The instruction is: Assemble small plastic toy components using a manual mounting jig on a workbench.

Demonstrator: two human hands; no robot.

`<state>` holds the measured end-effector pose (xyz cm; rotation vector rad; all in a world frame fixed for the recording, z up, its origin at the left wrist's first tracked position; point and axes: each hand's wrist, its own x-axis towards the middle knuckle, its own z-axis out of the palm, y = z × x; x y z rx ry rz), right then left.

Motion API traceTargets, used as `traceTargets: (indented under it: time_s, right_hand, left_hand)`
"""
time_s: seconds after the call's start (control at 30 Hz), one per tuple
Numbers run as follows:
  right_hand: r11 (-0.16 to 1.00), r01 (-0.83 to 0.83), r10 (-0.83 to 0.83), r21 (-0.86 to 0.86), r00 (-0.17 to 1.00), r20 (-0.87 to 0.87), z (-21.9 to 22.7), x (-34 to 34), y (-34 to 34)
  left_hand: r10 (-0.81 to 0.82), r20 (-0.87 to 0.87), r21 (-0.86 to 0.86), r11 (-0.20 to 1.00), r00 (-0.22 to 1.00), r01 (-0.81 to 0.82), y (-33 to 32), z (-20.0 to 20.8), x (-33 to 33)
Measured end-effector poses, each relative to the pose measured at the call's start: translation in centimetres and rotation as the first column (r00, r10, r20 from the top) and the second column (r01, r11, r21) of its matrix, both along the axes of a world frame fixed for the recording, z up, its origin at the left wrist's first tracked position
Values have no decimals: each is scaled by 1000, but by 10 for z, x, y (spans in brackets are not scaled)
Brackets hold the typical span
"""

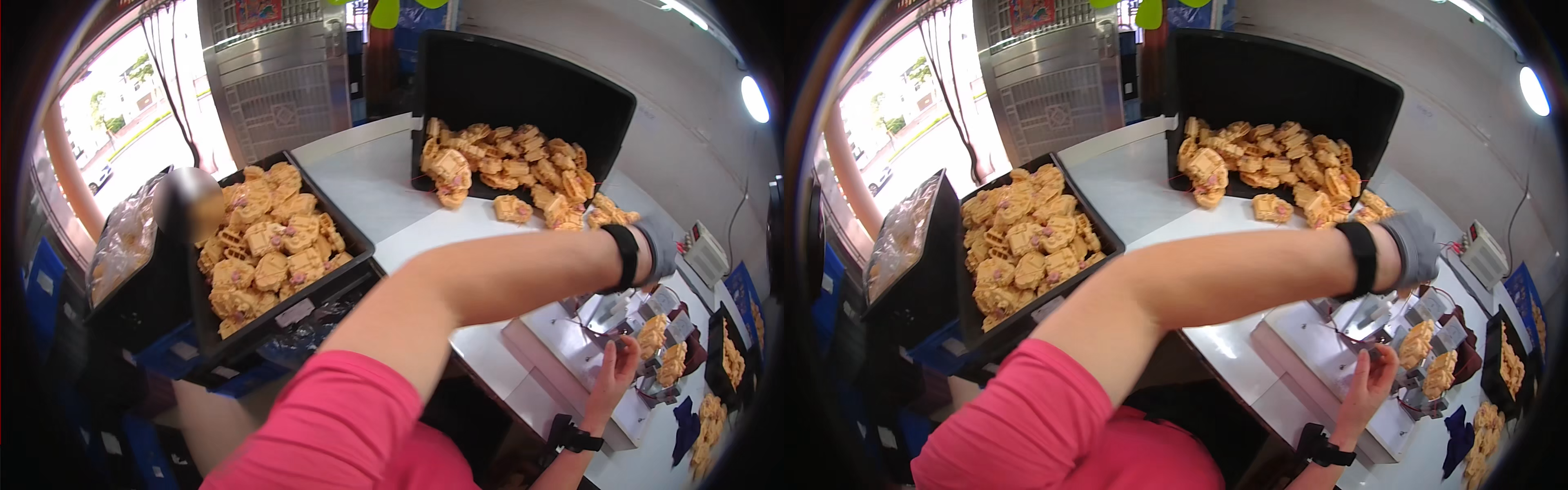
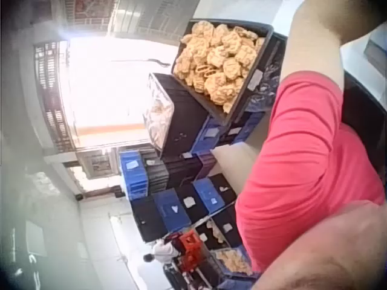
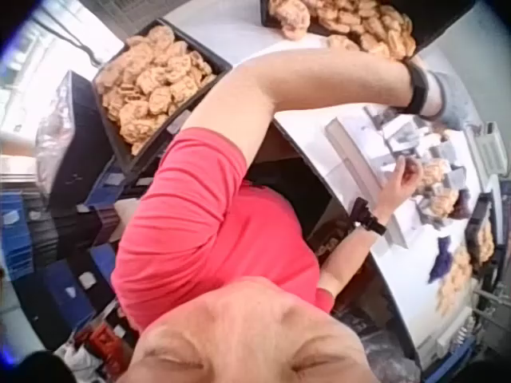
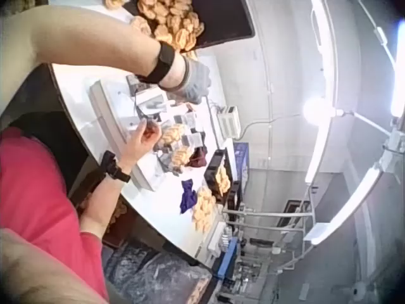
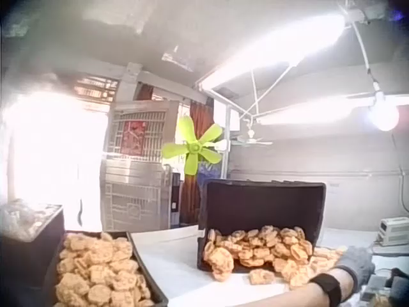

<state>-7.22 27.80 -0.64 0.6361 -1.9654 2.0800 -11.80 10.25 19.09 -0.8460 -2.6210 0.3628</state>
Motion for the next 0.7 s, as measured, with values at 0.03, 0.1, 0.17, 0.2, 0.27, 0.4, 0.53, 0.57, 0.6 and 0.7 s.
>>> traceTargets:
  time_s: [0.03,0.1,0.17,0.2,0.27,0.4,0.53,0.57,0.6,0.7]
  right_hand:
    - [1000,-15,15,3,999,-34,2,1,-4]
    - [999,-36,36,2,998,-51,5,0,-12]
    - [1000,-8,9,24,999,-46,8,0,-15]
    - [1000,11,-10,21,999,-30,10,0,-15]
    - [998,-19,20,58,1000,-16,16,1,-12]
    - [974,126,-122,187,992,-31,25,20,14]
    - [854,209,-164,477,977,-134,37,32,40]
    - [805,272,-201,527,961,-189,42,33,48]
    - [742,344,-240,575,938,-252,42,31,59]
    - [707,323,-224,629,946,-233,36,29,94]
  left_hand:
    - [92,-256,95,993,962,-70,-25,2,29]
    - [315,-219,131,947,923,-293,-91,5,92]
    - [389,-175,242,907,904,-344,-169,-17,169]
    - [653,-15,198,744,757,-638,-194,-26,201]
    - [825,-33,72,565,564,-822,-260,-73,263]
    - [878,148,-42,466,456,-884,-313,-156,335]
    - [809,250,189,497,531,-847,-268,-140,360]
    - [786,127,268,560,605,-784,-251,-129,349]
    - [742,117,355,589,660,-726,-232,-126,320]
    - [443,226,462,735,868,-495,-169,-119,244]
